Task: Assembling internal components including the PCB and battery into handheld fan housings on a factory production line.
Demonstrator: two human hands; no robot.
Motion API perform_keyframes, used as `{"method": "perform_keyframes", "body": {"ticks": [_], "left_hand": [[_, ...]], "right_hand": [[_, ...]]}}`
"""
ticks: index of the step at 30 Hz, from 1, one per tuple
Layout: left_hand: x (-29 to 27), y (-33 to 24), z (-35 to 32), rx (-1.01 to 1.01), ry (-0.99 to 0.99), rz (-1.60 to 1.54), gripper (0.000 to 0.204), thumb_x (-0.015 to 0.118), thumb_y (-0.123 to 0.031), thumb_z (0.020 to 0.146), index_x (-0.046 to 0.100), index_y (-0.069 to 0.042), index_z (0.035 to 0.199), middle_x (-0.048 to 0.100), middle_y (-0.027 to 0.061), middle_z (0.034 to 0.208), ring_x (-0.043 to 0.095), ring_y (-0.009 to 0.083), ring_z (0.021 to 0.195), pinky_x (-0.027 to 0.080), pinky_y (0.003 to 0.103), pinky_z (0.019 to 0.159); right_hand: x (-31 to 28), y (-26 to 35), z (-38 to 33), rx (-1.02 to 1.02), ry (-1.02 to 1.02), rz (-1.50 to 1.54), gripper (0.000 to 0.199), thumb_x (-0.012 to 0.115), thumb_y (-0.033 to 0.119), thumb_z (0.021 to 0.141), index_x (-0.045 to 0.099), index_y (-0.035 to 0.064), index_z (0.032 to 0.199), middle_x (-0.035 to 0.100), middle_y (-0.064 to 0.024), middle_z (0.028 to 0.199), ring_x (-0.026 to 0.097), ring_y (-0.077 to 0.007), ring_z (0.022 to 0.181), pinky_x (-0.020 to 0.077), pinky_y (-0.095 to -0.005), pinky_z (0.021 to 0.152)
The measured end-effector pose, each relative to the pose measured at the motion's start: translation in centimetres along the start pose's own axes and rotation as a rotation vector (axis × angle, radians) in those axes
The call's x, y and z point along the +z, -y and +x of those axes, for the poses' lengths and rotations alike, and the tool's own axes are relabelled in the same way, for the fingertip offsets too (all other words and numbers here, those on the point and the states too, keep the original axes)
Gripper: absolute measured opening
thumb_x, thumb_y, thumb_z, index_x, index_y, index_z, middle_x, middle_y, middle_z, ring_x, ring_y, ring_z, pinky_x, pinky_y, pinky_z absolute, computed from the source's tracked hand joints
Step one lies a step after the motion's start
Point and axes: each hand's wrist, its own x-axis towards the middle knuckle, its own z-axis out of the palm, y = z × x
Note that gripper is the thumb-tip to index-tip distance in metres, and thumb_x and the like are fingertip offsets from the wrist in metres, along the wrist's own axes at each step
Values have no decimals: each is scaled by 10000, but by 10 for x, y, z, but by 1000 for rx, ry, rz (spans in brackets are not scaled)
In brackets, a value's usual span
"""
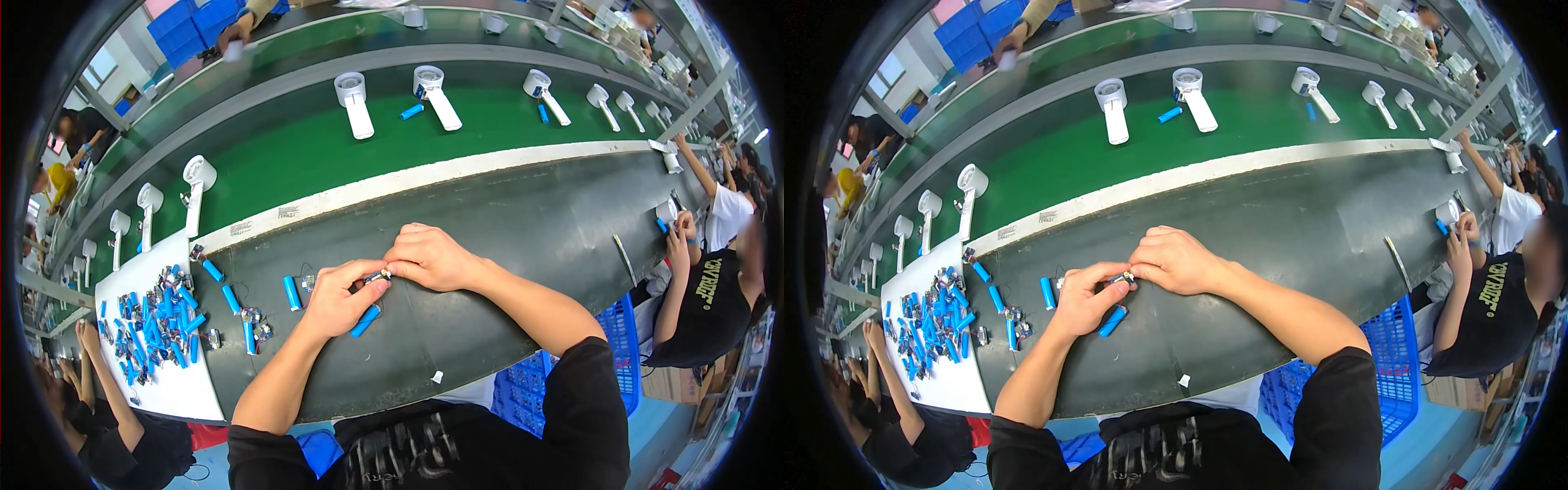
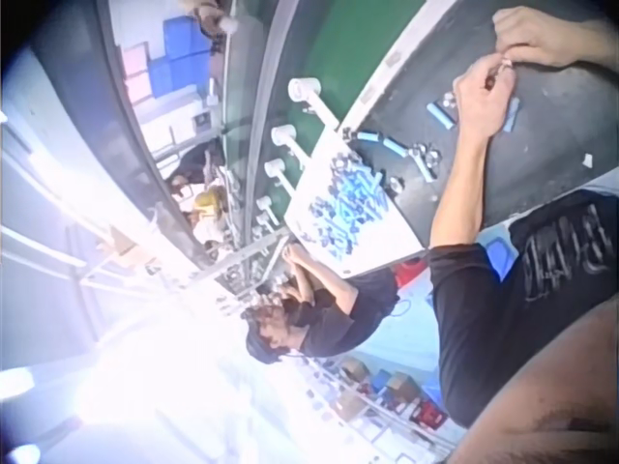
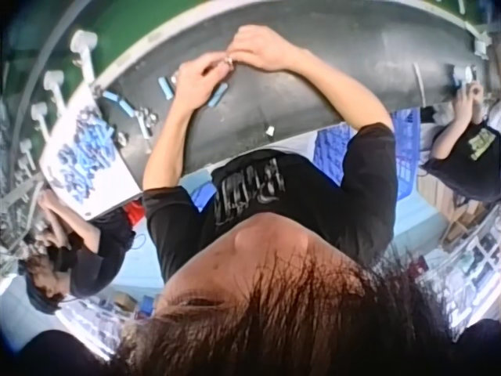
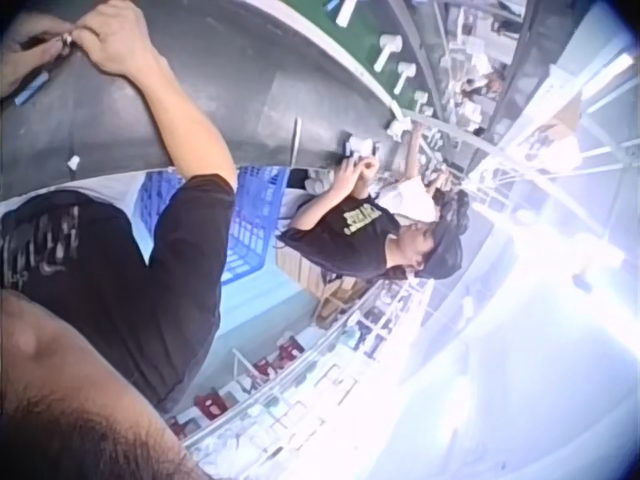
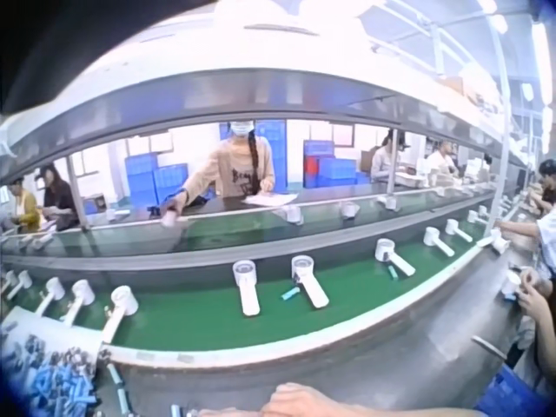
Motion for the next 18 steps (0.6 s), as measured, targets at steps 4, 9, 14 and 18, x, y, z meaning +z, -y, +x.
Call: {"method": "perform_keyframes", "body": {"ticks": [4, 9, 14, 18], "left_hand": [[8, -8, 3, 48, -77, 30, 269, 657, -53, 865, 631, 20, 1123, 740, 110, 930, 661, 89, 726, 516, 236, 635], [16, -10, 5, 96, -132, 105, 283, 655, -50, 865, 611, 18, 1136, 740, 103, 930, 663, 86, 734, 512, 226, 645], [24, -7, 9, 73, -101, 47, 291, 644, -33, 868, 600, 25, 1150, 738, 102, 929, 675, 101, 762, 528, 233, 682], [28, -4, 8, 61, -194, -12, 333, 703, -65, 805, 628, -7, 1124, 713, 65, 855, 527, 78, 607, 453, 229, 581]], "right_hand": [[-4, 4, 0, 65, -31, -18, 121, 663, 123, 851, 671, 30, 927, 656, -72, 810, 571, -263, 742, 478, -384, 697], [-10, 7, 0, 136, -72, 27, 173, 639, 146, 861, 674, 36, 990, 696, -90, 892, 597, -282, 772, 493, -401, 721], [-13, 1, -6, 65, -96, 61, 269, 635, 151, 872, 668, 42, 1115, 701, -110, 959, 609, -297, 790, 504, -406, 744], [-13, -2, -9, 50, -91, 79, 283, 648, 156, 891, 664, 27, 1142, 703, -98, 978, 606, -278, 795, 505, -381, 736]]}}
